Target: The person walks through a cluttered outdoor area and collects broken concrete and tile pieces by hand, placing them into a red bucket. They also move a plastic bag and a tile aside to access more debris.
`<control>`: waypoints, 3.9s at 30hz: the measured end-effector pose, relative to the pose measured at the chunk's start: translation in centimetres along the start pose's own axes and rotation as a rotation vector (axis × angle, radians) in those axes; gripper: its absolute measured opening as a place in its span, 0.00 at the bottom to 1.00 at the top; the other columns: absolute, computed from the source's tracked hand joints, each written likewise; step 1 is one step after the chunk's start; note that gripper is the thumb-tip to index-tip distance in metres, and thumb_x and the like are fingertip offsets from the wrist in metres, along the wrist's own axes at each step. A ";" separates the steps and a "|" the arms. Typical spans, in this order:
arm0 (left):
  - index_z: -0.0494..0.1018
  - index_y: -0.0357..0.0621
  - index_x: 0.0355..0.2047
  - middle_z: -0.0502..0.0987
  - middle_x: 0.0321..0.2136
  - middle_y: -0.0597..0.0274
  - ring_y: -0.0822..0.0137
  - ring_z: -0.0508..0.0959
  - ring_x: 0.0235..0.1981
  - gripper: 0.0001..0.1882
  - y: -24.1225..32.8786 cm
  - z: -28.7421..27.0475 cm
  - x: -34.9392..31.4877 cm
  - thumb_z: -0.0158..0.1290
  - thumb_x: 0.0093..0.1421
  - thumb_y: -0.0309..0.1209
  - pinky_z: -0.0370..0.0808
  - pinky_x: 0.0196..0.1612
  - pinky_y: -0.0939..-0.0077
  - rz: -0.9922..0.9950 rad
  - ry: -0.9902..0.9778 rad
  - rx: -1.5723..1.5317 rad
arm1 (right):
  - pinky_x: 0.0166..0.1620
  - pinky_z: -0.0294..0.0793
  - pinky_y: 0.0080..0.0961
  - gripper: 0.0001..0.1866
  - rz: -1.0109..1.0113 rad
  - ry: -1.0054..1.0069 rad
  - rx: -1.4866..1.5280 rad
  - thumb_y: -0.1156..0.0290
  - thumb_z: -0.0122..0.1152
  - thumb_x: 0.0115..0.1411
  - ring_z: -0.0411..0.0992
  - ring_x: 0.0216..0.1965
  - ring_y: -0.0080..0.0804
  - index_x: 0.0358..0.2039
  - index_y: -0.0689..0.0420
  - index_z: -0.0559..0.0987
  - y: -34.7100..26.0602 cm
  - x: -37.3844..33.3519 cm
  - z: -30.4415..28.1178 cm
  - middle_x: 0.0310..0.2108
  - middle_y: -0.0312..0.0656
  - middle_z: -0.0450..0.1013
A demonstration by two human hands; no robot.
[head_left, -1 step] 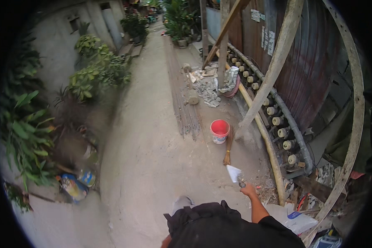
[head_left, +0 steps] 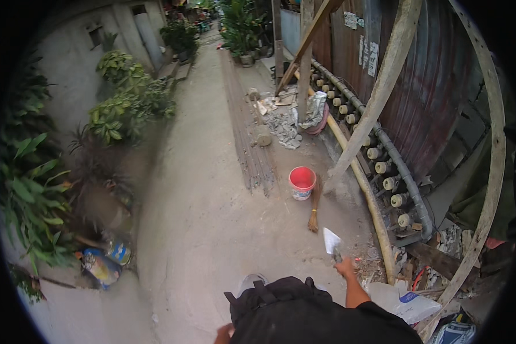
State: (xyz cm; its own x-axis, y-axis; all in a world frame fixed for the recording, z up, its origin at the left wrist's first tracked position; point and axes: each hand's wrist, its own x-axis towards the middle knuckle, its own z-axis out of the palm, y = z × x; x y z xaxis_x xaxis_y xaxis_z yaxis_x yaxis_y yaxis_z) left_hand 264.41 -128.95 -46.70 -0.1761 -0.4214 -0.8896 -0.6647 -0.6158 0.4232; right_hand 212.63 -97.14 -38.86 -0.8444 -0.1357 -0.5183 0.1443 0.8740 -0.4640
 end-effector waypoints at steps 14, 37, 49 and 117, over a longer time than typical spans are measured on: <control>0.74 0.35 0.50 0.81 0.36 0.57 0.67 0.81 0.39 0.20 72.8 -11.5 34.5 0.54 0.67 0.39 0.77 0.41 0.76 0.914 0.261 -0.025 | 0.32 0.76 0.42 0.16 0.967 -0.042 0.252 0.65 0.69 0.48 0.78 0.30 0.43 0.33 0.65 0.81 -12.1 11.4 21.3 0.28 0.53 0.78; 0.70 0.36 0.55 0.76 0.49 0.42 0.46 0.76 0.51 0.38 123.1 6.4 81.7 0.62 0.55 0.53 0.71 0.54 0.56 0.624 0.291 0.832 | 0.15 0.67 0.27 0.19 0.374 -0.185 1.215 0.55 0.65 0.62 0.67 0.14 0.26 0.42 0.58 0.74 -100.8 97.9 34.2 0.20 0.35 0.68; 0.63 0.48 0.64 0.73 0.55 0.56 0.54 0.68 0.59 0.50 122.0 17.8 91.2 0.68 0.42 0.54 0.60 0.63 0.55 0.141 0.177 1.457 | 0.16 0.67 0.31 0.19 0.666 -0.082 1.037 0.53 0.64 0.61 0.67 0.14 0.29 0.35 0.58 0.75 -88.1 131.5 63.3 0.17 0.38 0.68; 0.48 0.33 0.69 0.66 0.59 0.31 0.42 0.70 0.60 0.55 97.1 83.3 92.5 0.61 0.54 0.55 0.69 0.62 0.55 0.973 -1.371 1.379 | 0.41 0.72 0.25 0.32 1.363 1.452 0.775 0.52 0.68 0.60 0.76 0.43 0.34 0.59 0.55 0.73 -32.0 85.2 44.6 0.47 0.41 0.77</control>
State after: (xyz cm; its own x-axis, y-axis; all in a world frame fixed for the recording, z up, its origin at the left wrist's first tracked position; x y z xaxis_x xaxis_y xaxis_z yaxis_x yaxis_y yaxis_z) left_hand 123.11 -172.20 -102.17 -0.5393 0.7744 -0.3308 0.0801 0.4382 0.8953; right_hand 159.12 -157.49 -100.25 0.3021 0.9485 -0.0956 0.6609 -0.2806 -0.6960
